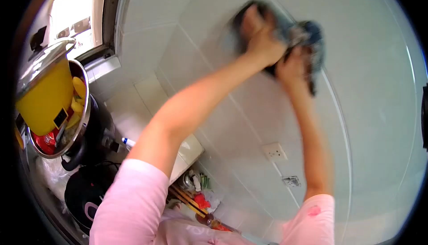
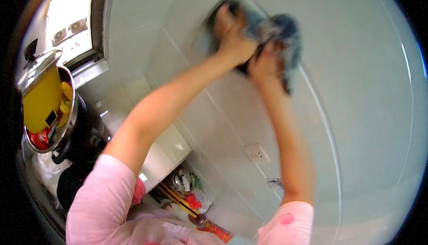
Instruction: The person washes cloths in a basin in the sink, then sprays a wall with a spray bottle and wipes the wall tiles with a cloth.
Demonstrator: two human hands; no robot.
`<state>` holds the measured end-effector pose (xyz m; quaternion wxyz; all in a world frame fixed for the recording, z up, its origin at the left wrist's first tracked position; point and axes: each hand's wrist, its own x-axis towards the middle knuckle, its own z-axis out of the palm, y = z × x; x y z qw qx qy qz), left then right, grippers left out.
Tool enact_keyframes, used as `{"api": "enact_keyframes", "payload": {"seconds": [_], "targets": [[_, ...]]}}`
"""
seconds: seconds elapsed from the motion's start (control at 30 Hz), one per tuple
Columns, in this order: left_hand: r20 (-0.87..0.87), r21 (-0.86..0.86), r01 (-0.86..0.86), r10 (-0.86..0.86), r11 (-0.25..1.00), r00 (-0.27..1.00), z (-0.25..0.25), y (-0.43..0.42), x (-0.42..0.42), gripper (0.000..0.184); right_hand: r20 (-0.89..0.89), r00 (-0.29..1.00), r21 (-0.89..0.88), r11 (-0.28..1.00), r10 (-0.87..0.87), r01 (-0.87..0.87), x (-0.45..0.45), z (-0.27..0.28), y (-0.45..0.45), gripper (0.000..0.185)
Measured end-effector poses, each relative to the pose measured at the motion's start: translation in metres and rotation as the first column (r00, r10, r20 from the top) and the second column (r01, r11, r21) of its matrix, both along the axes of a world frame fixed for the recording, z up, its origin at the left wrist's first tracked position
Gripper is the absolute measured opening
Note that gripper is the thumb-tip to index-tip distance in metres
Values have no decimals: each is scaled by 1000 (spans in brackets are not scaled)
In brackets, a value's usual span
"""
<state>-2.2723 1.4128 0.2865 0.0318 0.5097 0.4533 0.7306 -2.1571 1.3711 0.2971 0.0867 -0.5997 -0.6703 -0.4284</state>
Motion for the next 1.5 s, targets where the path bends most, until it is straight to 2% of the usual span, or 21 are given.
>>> {"api": "enact_keyframes", "payload": {"seconds": [0.07, 0.2, 0.23, 0.27, 0.3, 0.33, 0.37, 0.43, 0.5, 0.6, 0.7, 0.8, 0.93, 1.0, 1.03, 1.1, 1.2, 1.23, 1.3, 1.4, 1.5], "targets": [[96, 201, 92, -113, 975, 989, 65, 42, -29, 76, 144, 986, 188, 976, 81, -108, -55, 93, -7, 41], [364, 379, -47, -102, 924, 926, 93, 97, -69, 52, 175, 964, 252, 938, 199, -239, -105, 104, 68, 35], [568, 222, 189, -284, 957, 772, 75, 84, -96, 59, 56, 968, 138, 959, 244, -249, -119, 86, 90, 34], [168, 49, 159, -165, 986, 972, 5, 195, -91, 74, -75, 961, 34, 964, 265, -263, -134, 68, 111, 33], [556, 229, 102, -217, 968, 803, -19, 150, -103, 71, -312, 902, -87, 937, 298, -340, -144, 24, 129, 36], [618, 170, 25, -127, 985, 776, -73, 168, -103, 66, -557, 783, -159, 890, 278, -428, -155, -19, 147, 40], [721, 107, 138, -172, 985, 671, -111, 149, -106, 68, -749, 630, -182, 850, 205, -494, -166, -62, 166, 44], [868, 211, 253, -300, 944, 395, -207, 138, -93, 72, -847, 482, -178, 732, 226, -657, -157, -160, 155, 57], [957, 138, 351, -216, 926, 195, -300, 120, -68, 69, -935, 337, -194, 639, 109, -745, -136, -234, 113, 61], [1000, -7, 587, 3, 810, 9, -398, 75, -11, 65, -891, 453, -375, 592, -19, -713, -87, -327, 36, 58], [998, 20, 752, 34, 659, -56, -425, 34, 28, 61, -793, 605, -526, 583, -73, -619, -52, -346, -25, 55], [960, 102, 762, -264, 639, 93, -370, 4, -9, 48, -728, 686, -504, 660, 22, -557, -55, -283, -50, 52], [685, -7, 601, -434, 799, 585, -170, 10, -138, 44, -650, 646, -58, 822, 400, -567, -117, -136, -37, 49], [420, 27, 423, -394, 906, 817, -58, 15, -199, 46, -586, 549, 268, 783, 595, -561, -157, -70, -13, 47], [270, 65, 320, -326, 945, 906, -6, 14, -226, 46, -455, 422, 564, 621, 784, -545, -178, -49, 8, 51], [-63, 161, 99, -90, 982, 994, 85, 12, -268, 48, -448, 441, 623, 626, 777, -469, -222, 3, 39, 57], [-494, 353, -197, 361, 915, 791, 189, 18, -306, 50, -608, 141, 664, 598, 781, -449, -271, 93, 64, 52], [-589, 413, -287, 493, 865, 640, 211, 26, -316, 51, -704, 88, 615, 667, 704, -420, -285, 121, 78, 44], [-683, 529, -436, 670, 728, 292, 231, 45, -322, 52, -724, -63, 621, 609, 687, -494, -305, 158, 112, 41], [-657, 678, -452, 754, 580, -18, 239, 77, -326, 54, -770, 104, 481, 681, 629, -552, -331, 195, 198, 42], [-630, 747, -379, 764, 547, -140, 240, 101, -329, 57, -289, 232, 931, 329, 929, -158, -365, 152, 255, 47]]}}
